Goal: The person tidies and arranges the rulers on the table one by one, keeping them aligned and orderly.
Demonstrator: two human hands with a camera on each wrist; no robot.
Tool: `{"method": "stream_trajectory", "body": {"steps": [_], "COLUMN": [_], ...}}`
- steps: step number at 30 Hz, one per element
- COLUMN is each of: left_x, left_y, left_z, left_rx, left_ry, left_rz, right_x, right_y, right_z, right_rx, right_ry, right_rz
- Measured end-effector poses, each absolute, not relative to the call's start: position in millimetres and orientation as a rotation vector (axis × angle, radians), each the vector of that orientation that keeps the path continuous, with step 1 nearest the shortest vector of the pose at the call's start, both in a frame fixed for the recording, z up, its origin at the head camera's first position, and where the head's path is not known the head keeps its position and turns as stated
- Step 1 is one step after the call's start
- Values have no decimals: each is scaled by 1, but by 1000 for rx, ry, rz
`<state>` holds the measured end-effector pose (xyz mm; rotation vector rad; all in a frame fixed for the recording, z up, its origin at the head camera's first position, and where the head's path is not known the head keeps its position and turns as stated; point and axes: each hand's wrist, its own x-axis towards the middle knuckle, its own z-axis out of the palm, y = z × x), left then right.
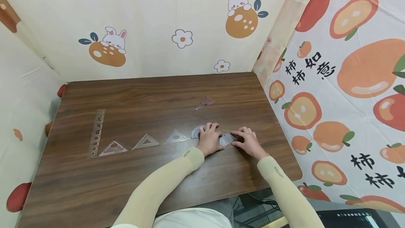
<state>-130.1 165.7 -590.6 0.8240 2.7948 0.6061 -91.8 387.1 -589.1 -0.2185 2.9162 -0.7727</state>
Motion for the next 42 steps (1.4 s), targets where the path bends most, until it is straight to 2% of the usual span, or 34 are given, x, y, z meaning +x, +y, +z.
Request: {"method": "stream_trajectory", "body": {"steps": [12,23,31,42], "left_x": [-133,-138,-155,-186], "left_y": [174,177,176,165], "left_z": [-585,-591,-590,-578], "left_rx": [790,750,728,736], "left_ry": [2641,2683,2687,2522], "left_rz": [758,865,911,872], "right_x": [-85,-84,-101,-125], "right_y": [385,382,381,371], "right_z": [-596,-607,-605,-602], "right_rx": [-167,-298,-353,-208], "right_ry": [2933,3033,3086,3011], "right_rz": [-835,-863,-827,-766]}}
